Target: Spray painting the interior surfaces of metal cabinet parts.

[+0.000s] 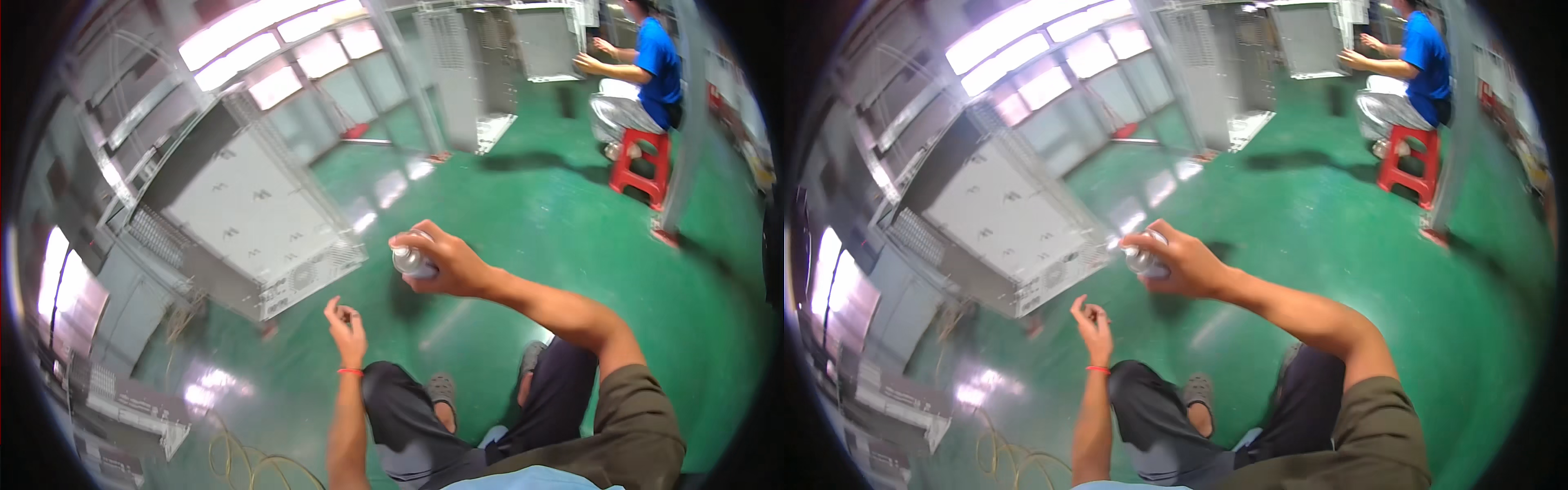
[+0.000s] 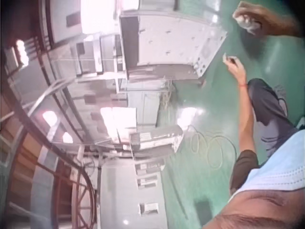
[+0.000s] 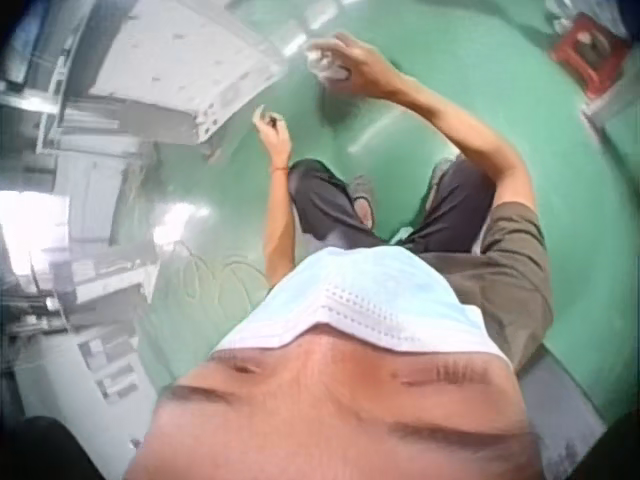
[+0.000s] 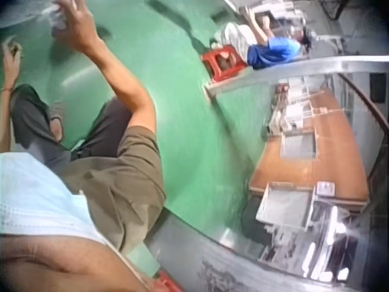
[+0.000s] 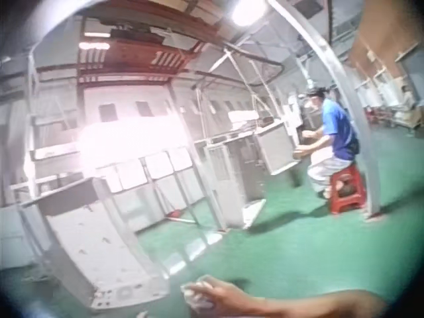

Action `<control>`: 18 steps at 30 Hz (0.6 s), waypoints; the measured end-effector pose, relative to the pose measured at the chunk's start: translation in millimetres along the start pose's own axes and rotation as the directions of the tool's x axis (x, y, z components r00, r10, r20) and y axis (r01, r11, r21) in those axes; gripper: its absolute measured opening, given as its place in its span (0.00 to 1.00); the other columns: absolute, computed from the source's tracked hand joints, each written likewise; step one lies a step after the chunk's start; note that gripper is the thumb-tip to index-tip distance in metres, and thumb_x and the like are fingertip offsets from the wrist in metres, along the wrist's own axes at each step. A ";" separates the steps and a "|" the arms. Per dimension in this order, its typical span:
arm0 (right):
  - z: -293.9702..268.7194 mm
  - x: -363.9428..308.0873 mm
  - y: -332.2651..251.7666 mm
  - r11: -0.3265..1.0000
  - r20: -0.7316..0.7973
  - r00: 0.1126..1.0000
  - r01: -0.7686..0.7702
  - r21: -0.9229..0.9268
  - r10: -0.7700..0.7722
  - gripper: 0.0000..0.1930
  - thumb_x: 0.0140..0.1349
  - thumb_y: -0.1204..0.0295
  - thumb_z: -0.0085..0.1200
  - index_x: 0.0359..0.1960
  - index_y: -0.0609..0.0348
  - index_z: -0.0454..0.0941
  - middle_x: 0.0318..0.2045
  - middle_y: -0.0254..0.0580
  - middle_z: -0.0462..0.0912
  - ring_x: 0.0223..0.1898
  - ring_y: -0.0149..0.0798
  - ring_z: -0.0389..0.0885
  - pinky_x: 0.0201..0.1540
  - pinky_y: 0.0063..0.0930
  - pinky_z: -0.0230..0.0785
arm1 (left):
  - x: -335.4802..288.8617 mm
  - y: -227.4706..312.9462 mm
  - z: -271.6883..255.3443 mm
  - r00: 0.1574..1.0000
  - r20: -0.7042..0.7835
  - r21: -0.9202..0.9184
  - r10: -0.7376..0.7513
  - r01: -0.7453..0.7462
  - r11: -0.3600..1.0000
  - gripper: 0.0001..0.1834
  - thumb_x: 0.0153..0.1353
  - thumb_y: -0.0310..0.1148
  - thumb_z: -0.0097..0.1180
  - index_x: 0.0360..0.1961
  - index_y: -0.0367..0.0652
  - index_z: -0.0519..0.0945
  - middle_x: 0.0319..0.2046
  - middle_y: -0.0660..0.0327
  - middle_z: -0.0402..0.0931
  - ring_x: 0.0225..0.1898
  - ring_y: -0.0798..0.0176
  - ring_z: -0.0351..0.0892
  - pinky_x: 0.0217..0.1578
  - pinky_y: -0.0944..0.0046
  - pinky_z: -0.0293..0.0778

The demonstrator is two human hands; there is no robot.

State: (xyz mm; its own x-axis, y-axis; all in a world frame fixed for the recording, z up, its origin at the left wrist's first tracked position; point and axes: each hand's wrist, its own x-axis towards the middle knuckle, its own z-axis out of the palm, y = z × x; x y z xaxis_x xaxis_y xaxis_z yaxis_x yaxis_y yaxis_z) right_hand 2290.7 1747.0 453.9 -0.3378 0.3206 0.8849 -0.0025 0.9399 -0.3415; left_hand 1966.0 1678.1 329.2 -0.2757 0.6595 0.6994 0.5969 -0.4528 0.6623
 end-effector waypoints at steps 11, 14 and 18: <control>-56.9 -156.4 159.9 0.425 0.116 0.440 -0.713 -0.558 0.890 0.44 0.53 0.63 0.75 0.72 0.26 0.64 0.53 0.59 0.80 0.51 0.64 0.86 0.51 0.56 0.81 | 77.7 -67.3 75.9 0.415 0.810 0.510 -0.415 -0.149 0.847 0.23 0.71 0.45 0.62 0.62 0.49 0.77 0.35 0.50 0.85 0.36 0.50 0.84 0.44 0.50 0.80; -71.1 -179.6 179.4 0.332 0.185 0.279 -0.709 -0.623 0.942 0.44 0.52 0.62 0.76 0.71 0.32 0.65 0.54 0.52 0.85 0.55 0.59 0.87 0.53 0.54 0.81 | 90.6 -85.6 107.1 0.353 0.806 0.549 -0.475 -0.147 0.823 0.25 0.69 0.49 0.62 0.62 0.49 0.78 0.48 0.44 0.87 0.49 0.45 0.87 0.55 0.48 0.80; -70.8 -175.5 182.4 0.293 0.291 0.124 -0.693 -0.659 0.949 0.47 0.49 0.62 0.76 0.73 0.34 0.65 0.56 0.48 0.87 0.55 0.55 0.87 0.54 0.53 0.81 | 76.6 -109.1 124.3 0.369 0.783 0.577 -0.500 -0.132 0.806 0.25 0.69 0.47 0.64 0.64 0.49 0.79 0.44 0.50 0.87 0.45 0.55 0.87 0.51 0.53 0.80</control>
State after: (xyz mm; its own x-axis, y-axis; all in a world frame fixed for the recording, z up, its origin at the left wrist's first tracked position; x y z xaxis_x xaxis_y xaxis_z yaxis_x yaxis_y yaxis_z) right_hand 2416.1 1870.5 258.8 -0.3180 0.8972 -0.3065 0.8539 0.1305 -0.5039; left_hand 1973.3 1852.6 277.1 0.1899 0.9399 -0.2838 0.9523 -0.1060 0.2862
